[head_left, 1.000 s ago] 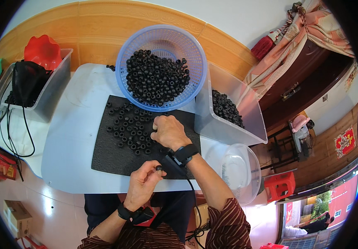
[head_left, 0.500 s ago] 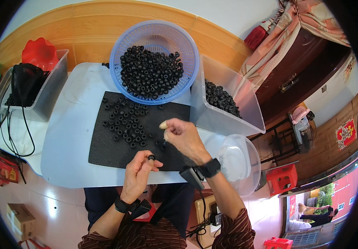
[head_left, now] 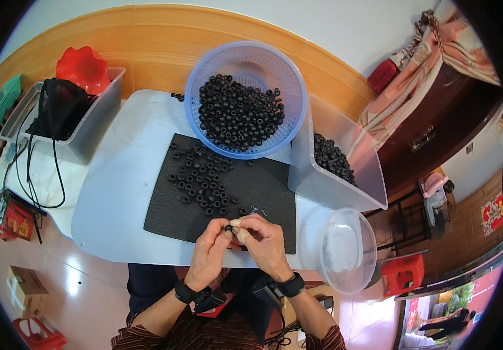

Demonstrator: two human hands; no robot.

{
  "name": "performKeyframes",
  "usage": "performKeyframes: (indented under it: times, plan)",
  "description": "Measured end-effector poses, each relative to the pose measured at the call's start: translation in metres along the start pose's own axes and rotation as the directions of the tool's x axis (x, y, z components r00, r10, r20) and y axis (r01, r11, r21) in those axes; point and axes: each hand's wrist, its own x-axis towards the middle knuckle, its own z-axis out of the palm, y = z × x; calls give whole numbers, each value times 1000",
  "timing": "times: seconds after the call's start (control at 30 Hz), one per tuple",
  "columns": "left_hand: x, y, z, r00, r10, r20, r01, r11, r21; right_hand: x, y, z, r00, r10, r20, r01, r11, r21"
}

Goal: Assembling small black plastic circular parts by manually pressing them together.

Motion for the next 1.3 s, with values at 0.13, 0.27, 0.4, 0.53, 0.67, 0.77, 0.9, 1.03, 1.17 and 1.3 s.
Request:
performKeyframes:
  times: [0.13, 0.27, 0.4, 0.53, 0.67, 0.77, 0.9, 1.03, 1.17, 1.3]
  plan:
    - [1, -1, -7, 998, -66, 1, 64, 957, -284, 12, -14, 4, 991, 113, 72, -104, 987, -121]
    - [4, -2, -13, 988, -153, 17, 138, 829, -542, 29, -32, 11, 946, 268, 182, -261, 963, -63]
    - [4, 0, -24, 985, -167, 37, 165, 865, -474, 54, -29, 7, 889, 322, 326, -301, 947, -114]
    - [2, -5, -30, 986, -152, 64, 165, 918, -360, 107, -30, 27, 936, -86, 342, 250, 844, -474]
    - [1, -6, -32, 987, -126, 99, 151, 938, -312, 159, -21, 58, 828, -292, 479, 553, 566, -611]
    - [1, 1, -28, 985, -117, 131, 155, 928, -338, 180, -10, 79, 806, -306, 506, 591, 467, -658]
    - [1, -6, -30, 979, -129, 156, 177, 918, -355, 188, -8, 97, 812, -221, 541, 577, 450, -682]
    - [1, -9, -31, 976, -148, 161, 197, 915, -353, 179, -12, 93, 846, -49, 531, 495, 444, -747]
    - [2, -5, -32, 980, -116, 162, 163, 936, -311, 153, -7, 69, 861, -118, 495, 489, 465, -738]
    - [2, -4, -30, 983, -115, 141, 150, 951, -271, 136, -8, 43, 880, -88, 467, 405, 652, -641]
